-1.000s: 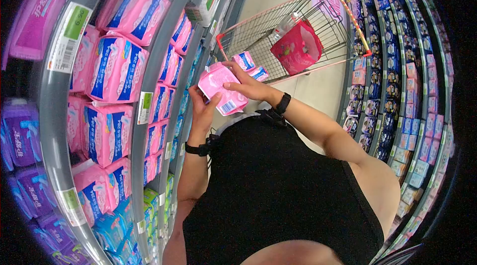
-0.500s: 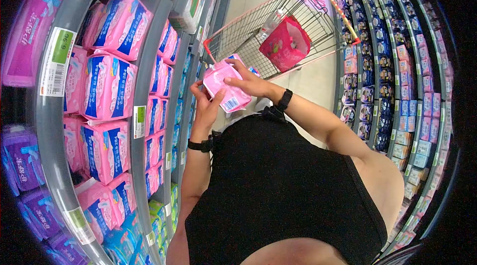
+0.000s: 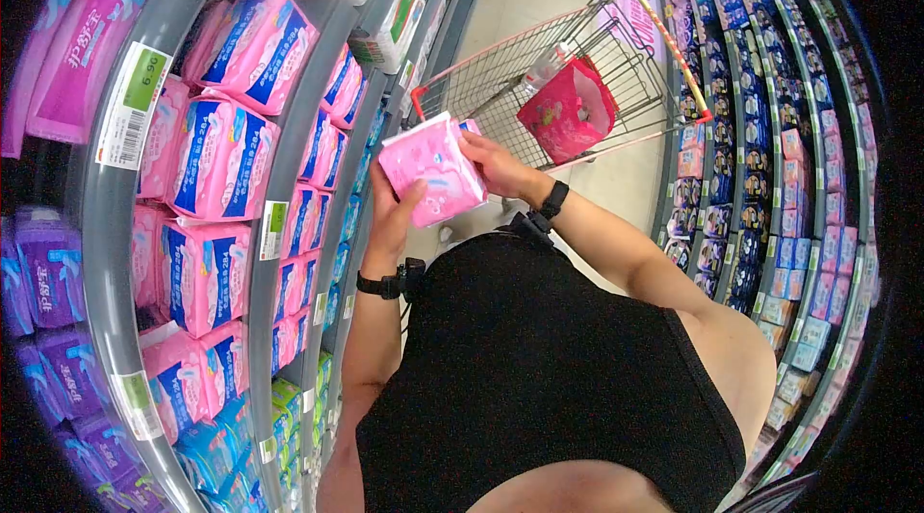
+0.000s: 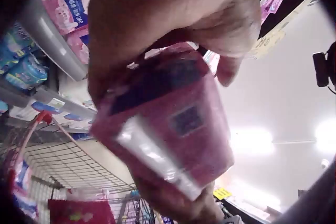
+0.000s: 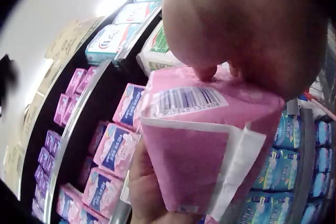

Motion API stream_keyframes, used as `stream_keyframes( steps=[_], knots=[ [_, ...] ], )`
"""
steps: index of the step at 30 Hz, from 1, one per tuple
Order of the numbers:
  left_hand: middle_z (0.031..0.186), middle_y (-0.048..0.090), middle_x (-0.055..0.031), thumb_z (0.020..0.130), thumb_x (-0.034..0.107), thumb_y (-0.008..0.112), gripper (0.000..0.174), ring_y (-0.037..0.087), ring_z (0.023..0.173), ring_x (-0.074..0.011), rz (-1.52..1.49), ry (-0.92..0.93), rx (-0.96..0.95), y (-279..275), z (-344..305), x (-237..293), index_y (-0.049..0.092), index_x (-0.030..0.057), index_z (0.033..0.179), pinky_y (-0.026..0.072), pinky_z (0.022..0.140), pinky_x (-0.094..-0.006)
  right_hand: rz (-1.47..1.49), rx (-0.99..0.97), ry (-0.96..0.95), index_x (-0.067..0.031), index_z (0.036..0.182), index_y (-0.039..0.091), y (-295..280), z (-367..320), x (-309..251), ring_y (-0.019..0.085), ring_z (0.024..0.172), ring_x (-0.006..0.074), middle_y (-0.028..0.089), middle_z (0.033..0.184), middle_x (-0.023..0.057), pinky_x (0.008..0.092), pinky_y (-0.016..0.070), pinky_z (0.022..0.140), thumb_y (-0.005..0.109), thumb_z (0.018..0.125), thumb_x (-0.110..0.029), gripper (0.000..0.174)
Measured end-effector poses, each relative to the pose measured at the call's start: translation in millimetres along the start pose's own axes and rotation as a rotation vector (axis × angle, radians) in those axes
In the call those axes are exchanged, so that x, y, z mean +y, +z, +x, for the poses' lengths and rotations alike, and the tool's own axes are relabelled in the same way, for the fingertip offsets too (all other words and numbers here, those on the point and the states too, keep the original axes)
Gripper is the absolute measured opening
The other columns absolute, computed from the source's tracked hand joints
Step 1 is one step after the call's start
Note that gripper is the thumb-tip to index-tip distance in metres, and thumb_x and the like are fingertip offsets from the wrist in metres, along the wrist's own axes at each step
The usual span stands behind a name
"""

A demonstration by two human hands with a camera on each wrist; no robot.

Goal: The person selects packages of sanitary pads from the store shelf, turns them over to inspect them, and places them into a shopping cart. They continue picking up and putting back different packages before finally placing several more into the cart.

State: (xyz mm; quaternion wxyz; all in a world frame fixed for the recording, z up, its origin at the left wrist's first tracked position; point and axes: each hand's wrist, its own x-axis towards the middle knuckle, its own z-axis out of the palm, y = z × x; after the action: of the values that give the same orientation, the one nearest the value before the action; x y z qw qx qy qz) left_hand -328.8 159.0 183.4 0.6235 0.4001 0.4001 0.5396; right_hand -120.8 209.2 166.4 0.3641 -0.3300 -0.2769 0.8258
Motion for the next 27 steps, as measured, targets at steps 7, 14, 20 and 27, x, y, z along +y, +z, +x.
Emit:
stream_keyframes(
  steps=[7,14,20,27],
  knots=[
    [0.135,0.046,-0.0168,0.089,0.014,0.072,0.073,0.047,0.125,-0.0237,0.224,0.059,0.333,18,6,-25,0.024,0.004,0.143,0.0381,0.107,-0.037,-0.465,0.02,-0.155,-0.002,0.141,0.041,-14,5,-10,0.05,0.121,0.0172,0.054,0.13,0.0106,0.0319,0.0422,0.102,0.055,0.102,-0.033,0.052],
    [0.135,0.051,-0.0118,0.096,0.018,0.062,0.054,0.053,0.117,-0.0216,-0.105,0.119,0.198,67,12,5,0.036,0.0072,0.141,0.0451,0.097,-0.0343,-0.104,-0.332,-0.013,-0.0023,0.15,0.026,-48,-2,-50,0.05,0.13,0.0228,0.047,0.144,0.0125,0.0383,0.0428,0.108,0.065,0.092,-0.047,0.084],
    [0.139,0.049,-0.0079,0.09,0.025,0.074,0.069,0.048,0.126,-0.0198,0.118,0.108,0.172,111,28,-22,0.034,0.0076,0.144,0.0427,0.102,-0.0359,0.251,-0.422,0.24,-0.0017,0.144,0.043,-97,-28,-68,0.067,0.11,0.0254,0.064,0.129,0.015,0.0394,0.0529,0.1,0.065,0.092,-0.045,0.071],
    [0.14,0.05,-0.0076,0.096,0.02,0.065,0.062,0.051,0.127,-0.0196,-0.278,-0.152,0.289,145,17,-56,0.034,0.0059,0.147,0.0402,0.108,-0.0378,-0.215,-0.17,0.172,0.0024,0.14,0.046,-139,-4,-67,0.06,0.12,0.0193,0.056,0.138,0.0169,0.034,0.0484,0.103,0.053,0.101,-0.033,0.053]
  ],
)
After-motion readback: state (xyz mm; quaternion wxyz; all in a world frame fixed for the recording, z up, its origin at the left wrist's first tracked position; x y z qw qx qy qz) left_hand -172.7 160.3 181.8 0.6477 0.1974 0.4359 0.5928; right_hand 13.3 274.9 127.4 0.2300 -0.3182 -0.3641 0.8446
